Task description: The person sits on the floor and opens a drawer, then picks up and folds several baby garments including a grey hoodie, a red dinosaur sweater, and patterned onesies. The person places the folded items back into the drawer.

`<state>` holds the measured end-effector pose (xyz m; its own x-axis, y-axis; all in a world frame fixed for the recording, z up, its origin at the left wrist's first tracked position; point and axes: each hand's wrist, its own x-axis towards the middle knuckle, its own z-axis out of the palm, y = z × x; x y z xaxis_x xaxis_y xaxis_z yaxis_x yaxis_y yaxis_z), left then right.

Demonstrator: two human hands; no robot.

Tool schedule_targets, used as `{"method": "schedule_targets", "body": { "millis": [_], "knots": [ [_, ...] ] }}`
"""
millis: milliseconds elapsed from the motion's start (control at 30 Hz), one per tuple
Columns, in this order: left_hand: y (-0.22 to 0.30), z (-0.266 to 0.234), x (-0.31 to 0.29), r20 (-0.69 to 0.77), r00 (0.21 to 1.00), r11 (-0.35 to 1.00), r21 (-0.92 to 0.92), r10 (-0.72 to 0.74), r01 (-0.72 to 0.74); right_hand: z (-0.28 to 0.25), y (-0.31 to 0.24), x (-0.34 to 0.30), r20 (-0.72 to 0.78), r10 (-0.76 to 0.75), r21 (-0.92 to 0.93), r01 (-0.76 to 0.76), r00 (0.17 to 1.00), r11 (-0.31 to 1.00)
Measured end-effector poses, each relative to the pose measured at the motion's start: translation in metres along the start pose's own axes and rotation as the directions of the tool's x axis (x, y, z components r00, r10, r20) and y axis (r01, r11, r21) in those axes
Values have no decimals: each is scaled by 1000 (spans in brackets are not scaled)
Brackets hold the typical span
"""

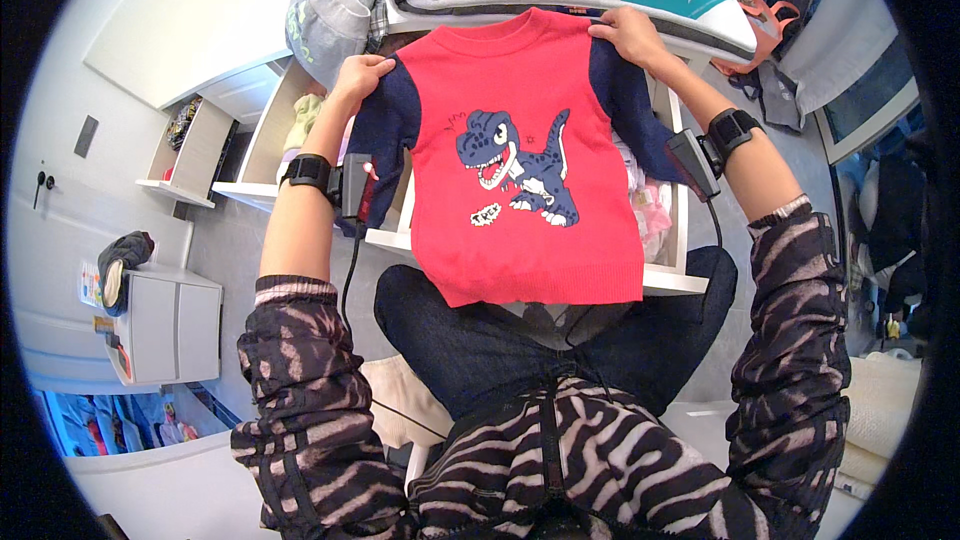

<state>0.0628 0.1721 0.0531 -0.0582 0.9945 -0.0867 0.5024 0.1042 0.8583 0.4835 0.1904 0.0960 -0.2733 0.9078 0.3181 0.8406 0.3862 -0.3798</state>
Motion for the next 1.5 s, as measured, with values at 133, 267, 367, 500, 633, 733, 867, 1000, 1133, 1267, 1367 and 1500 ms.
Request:
{"method": "schedule_targets", "body": {
  "millis": [133, 267, 367, 500, 633, 733, 867, 1000, 1133, 1267, 1367, 1500],
  "knots": [
    [1, -1, 1, 4, 1000, 999, -46, 2, -2, 0, 1, -1, -9, 12, 30, -12, 1000, 999],
    [5, -2, -1, 21, 1000, 999, -47, -19, 20, 3, 7, 0, 32, 37, 67, -40, 999, 997],
    [11, -2, -4, 57, 998, 997, -64, -39, 42, 3, 10, 0, 28, 49, 93, -51, 998, 994],
    [18, -4, -12, 53, 998, 996, -79, -32, 36, 1, 8, -4, 14, 58, 133, -59, 998, 989],
    [20, -8, -17, 66, 998, 988, -152, -14, 23, -4, 6, -7, -1, 48, 159, -48, 999, 986],
    [29, -9, -21, 7, 999, 973, -228, 35, -32, -14, 10, -11, 11, 38, 92, -39, 999, 995],
    [57, -13, -46, -46, 980, 927, -317, 194, -199, -36, 14, -29, -88, 81, 203, -61, 993, 977],
    [81, -28, -93, -89, 921, 869, -309, 379, -387, -53, 7, -57, -207, 32, 303, 33, 978, 952],
    [81, -22, -107, -140, 898, 857, -268, 418, -441, -53, 5, -79, -327, 84, 351, 39, 941, 935],
    [75, -6, -103, -81, 955, 876, -382, 285, -294, -38, -3, -79, -55, 148, 614, -84, 987, 785],
    [84, -5, -116, -18, 945, 799, -529, 327, -286, -48, -11, -97, -91, 162, 759, -37, 983, 650],
    [89, 6, -157, 47, 922, 701, -665, 385, -259, -71, -28, -136, -10, 117, 806, -62, 993, 589]
  ]
}}
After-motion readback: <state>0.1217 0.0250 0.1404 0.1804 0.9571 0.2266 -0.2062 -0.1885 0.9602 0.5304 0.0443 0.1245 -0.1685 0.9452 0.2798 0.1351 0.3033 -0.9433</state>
